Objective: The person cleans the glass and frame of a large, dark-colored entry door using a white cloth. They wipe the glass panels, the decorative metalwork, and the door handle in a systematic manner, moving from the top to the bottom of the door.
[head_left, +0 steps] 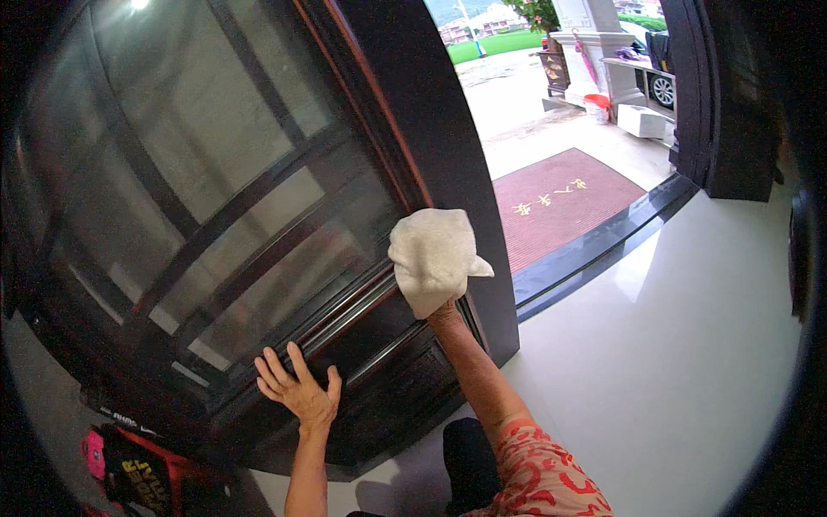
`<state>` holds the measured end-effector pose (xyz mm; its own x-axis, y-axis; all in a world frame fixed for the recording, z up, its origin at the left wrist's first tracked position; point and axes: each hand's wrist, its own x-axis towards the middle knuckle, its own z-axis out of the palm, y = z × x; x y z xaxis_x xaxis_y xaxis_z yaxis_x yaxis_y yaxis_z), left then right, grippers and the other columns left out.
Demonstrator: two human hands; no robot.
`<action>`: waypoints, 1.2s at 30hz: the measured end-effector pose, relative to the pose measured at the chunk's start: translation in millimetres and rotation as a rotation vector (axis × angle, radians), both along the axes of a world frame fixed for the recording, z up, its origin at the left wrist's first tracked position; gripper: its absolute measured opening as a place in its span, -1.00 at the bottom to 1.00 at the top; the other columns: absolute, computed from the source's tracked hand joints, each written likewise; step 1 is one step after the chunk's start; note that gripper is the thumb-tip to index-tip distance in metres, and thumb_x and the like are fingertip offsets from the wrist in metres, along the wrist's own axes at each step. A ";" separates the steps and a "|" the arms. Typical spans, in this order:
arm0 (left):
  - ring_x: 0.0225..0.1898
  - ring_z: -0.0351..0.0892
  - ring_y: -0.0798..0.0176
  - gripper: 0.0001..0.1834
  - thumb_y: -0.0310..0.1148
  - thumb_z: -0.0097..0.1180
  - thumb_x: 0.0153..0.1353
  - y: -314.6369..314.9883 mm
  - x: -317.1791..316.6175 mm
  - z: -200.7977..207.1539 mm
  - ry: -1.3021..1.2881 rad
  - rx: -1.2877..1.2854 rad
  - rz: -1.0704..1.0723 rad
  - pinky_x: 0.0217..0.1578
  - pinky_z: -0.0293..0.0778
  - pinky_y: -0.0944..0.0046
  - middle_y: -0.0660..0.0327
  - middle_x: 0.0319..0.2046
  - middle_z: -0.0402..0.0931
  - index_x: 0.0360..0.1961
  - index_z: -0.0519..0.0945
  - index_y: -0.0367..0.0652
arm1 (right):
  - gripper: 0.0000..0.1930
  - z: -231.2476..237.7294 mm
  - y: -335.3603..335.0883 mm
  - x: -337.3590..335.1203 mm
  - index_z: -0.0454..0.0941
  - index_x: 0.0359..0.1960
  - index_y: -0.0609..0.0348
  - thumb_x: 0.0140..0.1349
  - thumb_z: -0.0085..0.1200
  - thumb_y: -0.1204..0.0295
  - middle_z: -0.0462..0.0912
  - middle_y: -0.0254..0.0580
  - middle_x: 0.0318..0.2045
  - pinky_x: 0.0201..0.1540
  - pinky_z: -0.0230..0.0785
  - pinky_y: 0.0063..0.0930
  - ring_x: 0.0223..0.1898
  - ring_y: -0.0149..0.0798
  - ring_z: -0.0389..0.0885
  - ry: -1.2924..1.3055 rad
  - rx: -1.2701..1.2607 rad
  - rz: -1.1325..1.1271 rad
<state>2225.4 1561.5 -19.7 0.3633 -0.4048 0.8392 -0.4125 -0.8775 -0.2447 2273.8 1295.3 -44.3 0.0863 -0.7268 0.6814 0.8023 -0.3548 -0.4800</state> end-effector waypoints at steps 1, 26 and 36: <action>0.33 -0.33 -0.25 -0.14 -0.12 0.16 -0.03 -1.0 1.4 0.0 -0.002 -0.002 -0.001 0.18 -0.32 -0.27 -0.09 0.32 -0.24 0.29 0.10 -0.13 | -0.55 2.5 4.3 4.2 0.45 0.01 0.18 0.08 0.13 0.30 0.51 -0.11 -0.07 0.11 0.27 -0.32 0.00 -0.11 0.47 0.156 -0.047 -0.341; 0.35 -0.31 -0.20 -0.13 -0.08 0.15 -0.01 3.2 0.4 2.0 0.001 -0.003 0.014 0.21 -0.25 -0.24 -0.05 0.33 -0.23 0.31 0.08 -0.10 | -0.61 -44.5 7.4 -3.7 0.38 -0.16 0.09 0.15 -0.05 0.06 0.43 -0.23 -0.23 -0.01 0.21 -0.29 -0.07 -0.24 0.37 0.409 -0.096 -0.385; 0.34 -0.36 -0.25 -0.12 -0.12 0.18 -0.04 5.9 2.0 -0.1 0.050 -0.032 -0.007 0.18 -0.29 -0.28 -0.08 0.33 -0.25 0.31 0.08 -0.04 | -0.59 -74.4 74.4 -11.0 0.38 -0.13 0.13 0.16 0.06 0.09 0.42 -0.29 -0.21 0.10 0.16 -0.42 -0.05 -0.33 0.34 0.534 -0.046 -0.270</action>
